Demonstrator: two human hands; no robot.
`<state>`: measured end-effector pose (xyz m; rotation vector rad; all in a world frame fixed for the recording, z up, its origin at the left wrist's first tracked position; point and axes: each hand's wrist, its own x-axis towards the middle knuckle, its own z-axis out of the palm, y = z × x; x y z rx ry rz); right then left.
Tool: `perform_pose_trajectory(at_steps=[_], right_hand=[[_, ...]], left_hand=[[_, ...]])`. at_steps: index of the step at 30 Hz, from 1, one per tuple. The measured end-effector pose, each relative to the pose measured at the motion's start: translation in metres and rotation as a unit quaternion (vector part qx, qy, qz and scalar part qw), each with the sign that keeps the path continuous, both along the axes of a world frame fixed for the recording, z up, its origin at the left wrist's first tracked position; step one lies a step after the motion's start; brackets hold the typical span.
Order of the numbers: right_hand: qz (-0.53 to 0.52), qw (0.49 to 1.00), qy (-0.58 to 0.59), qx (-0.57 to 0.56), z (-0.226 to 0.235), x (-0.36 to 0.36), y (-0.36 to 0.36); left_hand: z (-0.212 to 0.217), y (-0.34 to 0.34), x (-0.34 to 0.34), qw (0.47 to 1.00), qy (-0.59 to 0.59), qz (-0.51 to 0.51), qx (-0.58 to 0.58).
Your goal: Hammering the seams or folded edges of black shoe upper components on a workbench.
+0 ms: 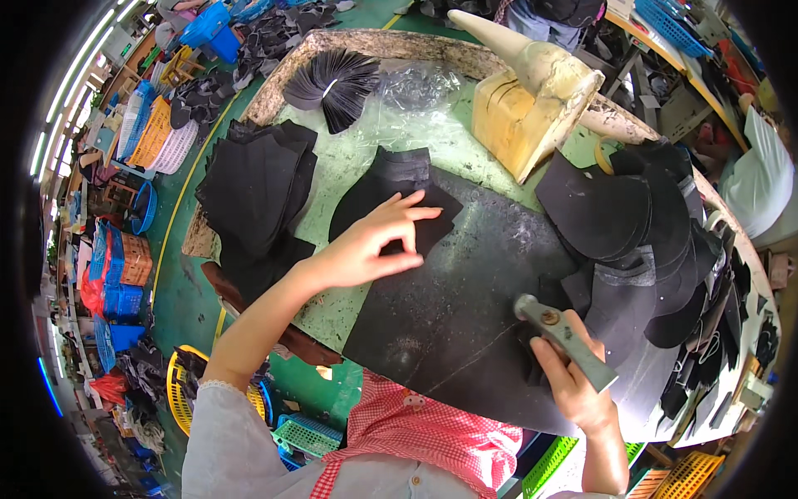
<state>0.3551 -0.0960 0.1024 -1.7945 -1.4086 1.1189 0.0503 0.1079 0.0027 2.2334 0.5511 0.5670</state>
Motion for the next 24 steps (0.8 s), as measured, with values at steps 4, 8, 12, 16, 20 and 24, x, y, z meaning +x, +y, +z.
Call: perform_pose_trajectory(at_steps=[4,8,12,16,20,24], right_hand=[[0.036,0.998,-0.016,0.051,-0.001,0.0,-0.004],[-0.048,0.998,0.023,-0.015,0.006,-0.001,-0.013],[0.101,0.994,-0.007,0.027,0.008,-0.013,-0.007],[0.208,0.977,-0.038,0.026,-0.001,-0.034,-0.006],[0.206,0.977,-0.06,0.02,-0.027,-0.042,-0.011],[0.249,0.965,-0.074,-0.038,-0.022,-0.048,-0.018]], left_hand=[[0.031,-0.001,-0.009,0.933,-0.289,0.095,-0.191],[0.06,-0.091,-0.007,0.999,-0.016,-0.048,0.014],[0.016,-0.173,-0.007,0.986,0.087,-0.113,0.081],[0.033,-0.157,-0.01,0.993,0.013,-0.11,-0.048],[0.021,-0.116,0.011,0.985,-0.027,0.066,0.157],[0.003,-0.125,0.009,0.987,0.061,0.07,0.132]])
